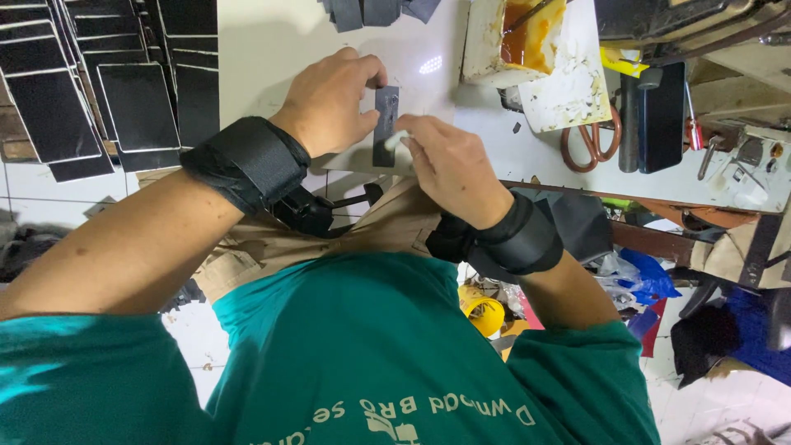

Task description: The person applies adhesive to small leather strips by hand, first using a piece of white fabric as an applicator, then a foam piece, and then aligns the strips with a white card stiffener.

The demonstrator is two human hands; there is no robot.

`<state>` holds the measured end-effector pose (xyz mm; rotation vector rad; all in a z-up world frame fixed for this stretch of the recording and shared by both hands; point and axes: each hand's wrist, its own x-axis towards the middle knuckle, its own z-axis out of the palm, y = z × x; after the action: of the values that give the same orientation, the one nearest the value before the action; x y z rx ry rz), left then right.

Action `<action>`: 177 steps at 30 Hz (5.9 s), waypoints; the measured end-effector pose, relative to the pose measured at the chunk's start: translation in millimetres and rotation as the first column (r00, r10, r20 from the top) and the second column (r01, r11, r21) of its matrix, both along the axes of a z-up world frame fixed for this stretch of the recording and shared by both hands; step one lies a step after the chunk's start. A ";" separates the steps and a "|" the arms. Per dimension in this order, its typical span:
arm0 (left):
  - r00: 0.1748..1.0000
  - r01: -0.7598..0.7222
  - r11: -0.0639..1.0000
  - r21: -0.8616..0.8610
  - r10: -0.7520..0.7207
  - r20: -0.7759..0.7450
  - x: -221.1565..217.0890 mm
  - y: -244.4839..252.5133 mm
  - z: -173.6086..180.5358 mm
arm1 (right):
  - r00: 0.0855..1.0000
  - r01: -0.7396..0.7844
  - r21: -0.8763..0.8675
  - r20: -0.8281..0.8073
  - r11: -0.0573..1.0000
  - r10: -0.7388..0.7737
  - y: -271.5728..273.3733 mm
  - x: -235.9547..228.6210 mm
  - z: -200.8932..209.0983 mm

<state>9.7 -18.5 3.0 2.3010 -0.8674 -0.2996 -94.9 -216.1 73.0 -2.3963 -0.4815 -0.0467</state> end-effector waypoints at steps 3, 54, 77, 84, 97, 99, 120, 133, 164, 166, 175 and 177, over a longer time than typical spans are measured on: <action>0.998 -0.013 0.997 0.074 0.018 -0.059 0.6 -2.0 3.4 | 0.996 -0.087 -0.061 -0.025 0.994 0.085 -5.4 -5.9 0.1; 0.926 0.298 0.896 0.329 -0.189 -0.326 30.3 36.0 45.2 | 0.988 0.049 -0.188 0.151 0.981 -0.020 -14.4 -13.3 -34.7; 0.988 0.155 0.980 0.121 -0.151 -0.040 14.5 56.5 28.8 | 0.964 0.036 -0.488 0.247 0.872 0.098 -19.4 -35.1 -58.6; 0.992 0.088 0.994 0.063 -0.082 -0.093 3.7 75.1 47.1 | 0.965 0.090 -0.540 0.257 0.837 0.062 -8.7 -22.7 -51.9; 1.000 -0.002 0.987 -0.159 0.005 0.020 -9.7 104.1 42.7 | 0.979 0.093 -0.501 0.203 0.861 0.012 -9.7 -20.2 -44.9; 1.000 -0.012 0.985 -0.171 0.014 0.011 -13.4 109.2 39.2 | 0.977 0.108 -0.494 0.214 0.863 0.000 -9.5 -26.4 -45.3; 0.978 -0.196 0.968 -0.159 0.180 -0.108 -27.5 126.9 34.0 | 0.974 0.133 -0.424 0.223 0.896 -0.039 -20.7 -13.9 -48.2; 0.976 -0.199 0.968 -0.155 0.182 -0.115 -36.7 113.5 38.6 | 0.812 0.544 -0.183 0.361 0.819 -0.459 -88.7 -67.2 -19.4; 0.968 -0.175 0.980 -0.094 0.153 -0.200 -39.9 86.9 54.9 | 0.749 0.659 -0.357 0.395 0.662 -0.532 -154.9 -85.1 -74.3; 0.972 -0.188 0.976 -0.110 0.168 -0.164 -39.7 93.4 50.4 | 0.767 0.640 -0.425 0.404 0.640 -0.498 -146.4 -80.7 -63.7; 0.951 -0.302 0.939 -0.167 0.310 0.022 -34.4 153.4 44.8 | 0.842 0.522 -0.577 0.468 0.628 -0.269 -143.5 -74.9 -101.3; 0.930 -0.339 0.926 -0.166 0.356 0.089 -30.5 174.3 36.7 | 0.841 0.510 -0.556 0.484 0.656 -0.243 -145.5 -75.1 -103.6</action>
<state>-20.9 155.7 39.7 2.2963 -0.4996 0.0555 -170.1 -361.6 -30.6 -3.2024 -0.1324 -0.6361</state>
